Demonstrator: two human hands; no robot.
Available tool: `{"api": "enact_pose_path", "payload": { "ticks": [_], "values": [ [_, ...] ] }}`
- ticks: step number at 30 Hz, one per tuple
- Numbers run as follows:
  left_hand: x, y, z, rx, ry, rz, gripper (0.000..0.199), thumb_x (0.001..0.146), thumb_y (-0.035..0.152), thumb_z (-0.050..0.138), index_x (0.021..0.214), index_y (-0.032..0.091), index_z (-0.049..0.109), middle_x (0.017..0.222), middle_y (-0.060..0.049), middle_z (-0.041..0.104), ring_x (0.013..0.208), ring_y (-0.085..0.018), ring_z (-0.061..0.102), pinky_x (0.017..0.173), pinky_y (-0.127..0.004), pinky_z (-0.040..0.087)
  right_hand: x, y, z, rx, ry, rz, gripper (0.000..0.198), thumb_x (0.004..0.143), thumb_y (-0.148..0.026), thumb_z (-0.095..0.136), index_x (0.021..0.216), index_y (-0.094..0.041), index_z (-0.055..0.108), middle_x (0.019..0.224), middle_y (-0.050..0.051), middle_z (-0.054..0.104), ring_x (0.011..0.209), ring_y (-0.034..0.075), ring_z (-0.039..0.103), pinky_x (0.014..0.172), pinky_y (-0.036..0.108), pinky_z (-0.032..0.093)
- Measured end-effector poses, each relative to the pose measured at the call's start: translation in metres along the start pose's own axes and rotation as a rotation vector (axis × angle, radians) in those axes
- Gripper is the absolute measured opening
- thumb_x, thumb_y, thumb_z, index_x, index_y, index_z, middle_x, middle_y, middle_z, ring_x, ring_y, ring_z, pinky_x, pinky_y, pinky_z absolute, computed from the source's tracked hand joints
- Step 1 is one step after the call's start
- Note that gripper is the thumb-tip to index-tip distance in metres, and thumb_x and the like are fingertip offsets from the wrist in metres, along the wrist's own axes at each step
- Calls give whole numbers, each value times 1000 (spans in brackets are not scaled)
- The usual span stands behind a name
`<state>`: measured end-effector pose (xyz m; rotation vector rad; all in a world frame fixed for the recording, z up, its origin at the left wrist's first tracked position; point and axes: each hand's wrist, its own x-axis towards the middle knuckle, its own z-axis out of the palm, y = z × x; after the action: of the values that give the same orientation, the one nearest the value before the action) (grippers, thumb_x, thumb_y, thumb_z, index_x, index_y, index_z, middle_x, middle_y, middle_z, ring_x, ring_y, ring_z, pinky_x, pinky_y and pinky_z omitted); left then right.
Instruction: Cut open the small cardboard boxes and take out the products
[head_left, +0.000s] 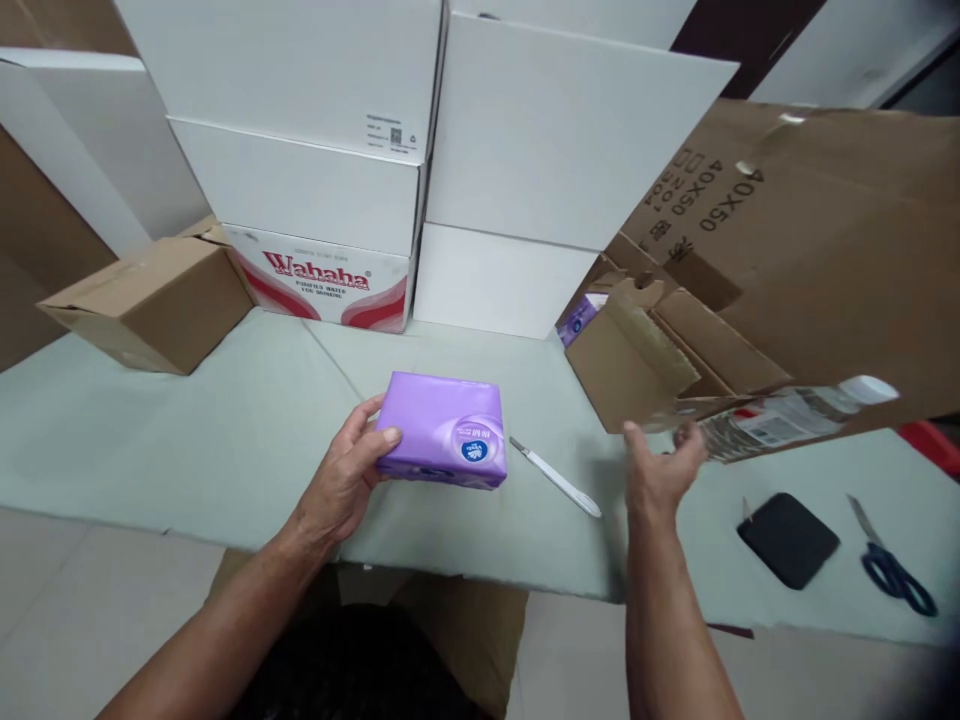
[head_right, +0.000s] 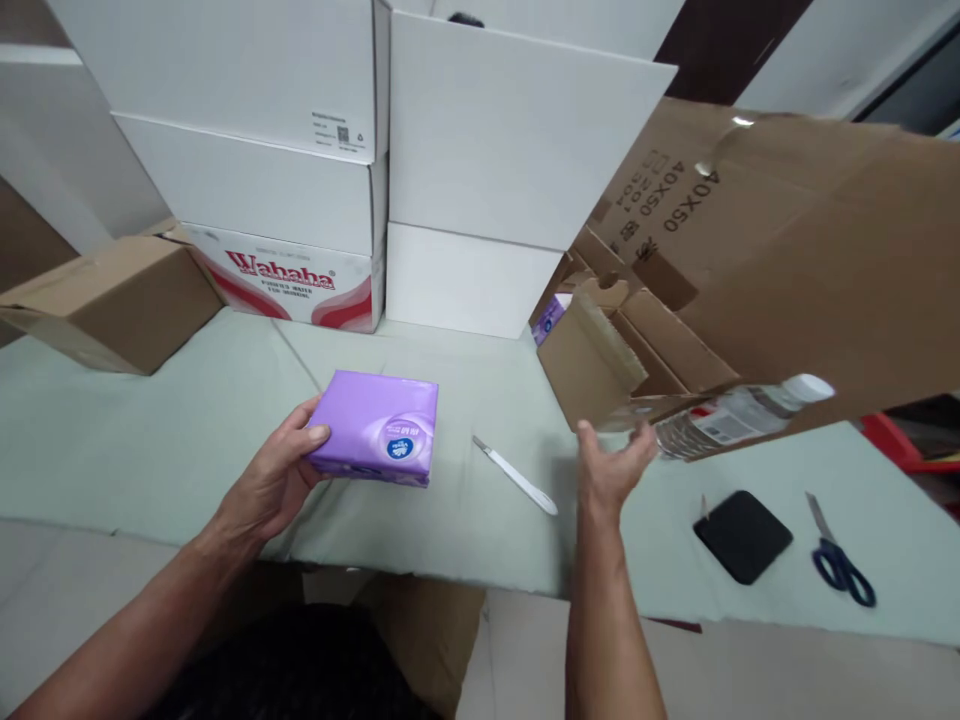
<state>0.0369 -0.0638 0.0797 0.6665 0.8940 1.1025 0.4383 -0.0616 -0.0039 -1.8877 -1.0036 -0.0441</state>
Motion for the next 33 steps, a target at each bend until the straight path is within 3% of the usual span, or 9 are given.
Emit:
{"api": "enact_pose_path", "payload": {
  "ticks": [2, 4, 7, 10, 15, 18, 24, 29, 33],
  "values": [
    [1, -1, -1, 1, -6, -2, 74, 68, 41, 88, 133, 18, 61, 108, -8, 74, 87, -25, 71, 72, -34, 57, -37, -33, -6, 205, -120, -28, 77, 84, -64, 66, 147, -22, 49, 151, 19, 54, 138, 40, 54, 111, 63, 46],
    [1, -3, 1, 0, -15, -2, 74, 69, 41, 88, 133, 18, 61, 108, -8, 74, 87, -24, 71, 73, -34, 58, -71, -71, -11, 345, -328, -205, 63, 84, -56, 73, 138, -27, 60, 158, 15, 51, 144, 36, 50, 109, 55, 50],
    [-2, -4, 5, 0, -30, 0, 75, 69, 42, 88, 134, 17, 59, 110, -9, 75, 92, -27, 72, 75, -36, 59, -108, -120, -12, 495, -541, -360, 68, 86, -53, 77, 148, -34, 55, 166, 11, 43, 150, 35, 44, 110, 53, 51],
    [-7, -3, 9, 1, -44, 4, 77, 70, 45, 87, 135, 16, 58, 112, -11, 76, 97, -30, 73, 76, -38, 60, -131, -146, -6, 594, -592, -344, 73, 90, -53, 73, 156, -33, 48, 167, 11, 41, 153, 34, 40, 113, 53, 51],
    [-14, 5, 6, -22, -113, 49, 67, 79, 51, 80, 134, 18, 63, 115, -11, 77, 104, -32, 74, 79, -40, 62, -145, -160, 7, 654, -566, -149, 69, 95, -50, 69, 157, -29, 47, 159, 11, 51, 146, 32, 49, 118, 54, 47],
    [-15, 9, 5, -29, -137, 83, 63, 80, 51, 78, 132, 18, 66, 118, -12, 76, 108, -33, 73, 79, -41, 63, -143, -166, 10, 685, -561, -107, 68, 95, -53, 68, 155, -27, 49, 155, 11, 55, 142, 32, 54, 119, 53, 46],
    [-16, 9, 6, -36, -124, 104, 59, 83, 51, 77, 131, 18, 65, 119, -12, 76, 108, -32, 72, 78, -40, 64, -142, -172, 7, 653, -533, -186, 67, 94, -49, 70, 155, -29, 50, 156, 11, 54, 142, 31, 53, 114, 53, 50],
    [-15, 8, 0, -10, -63, 88, 64, 76, 44, 83, 130, 18, 64, 111, -10, 76, 94, -28, 74, 74, -37, 62, -148, -168, 3, 647, -556, -269, 69, 93, -49, 71, 156, -31, 49, 160, 11, 49, 145, 33, 50, 112, 53, 52],
    [-12, 10, -7, 62, -41, 106, 65, 71, 39, 82, 131, 17, 64, 109, -8, 75, 84, -23, 70, 67, -32, 57, -141, -160, -9, 633, -591, -332, 56, 96, -53, 67, 148, -34, 58, 156, 9, 55, 145, 34, 49, 109, 54, 51]
  ]
}}
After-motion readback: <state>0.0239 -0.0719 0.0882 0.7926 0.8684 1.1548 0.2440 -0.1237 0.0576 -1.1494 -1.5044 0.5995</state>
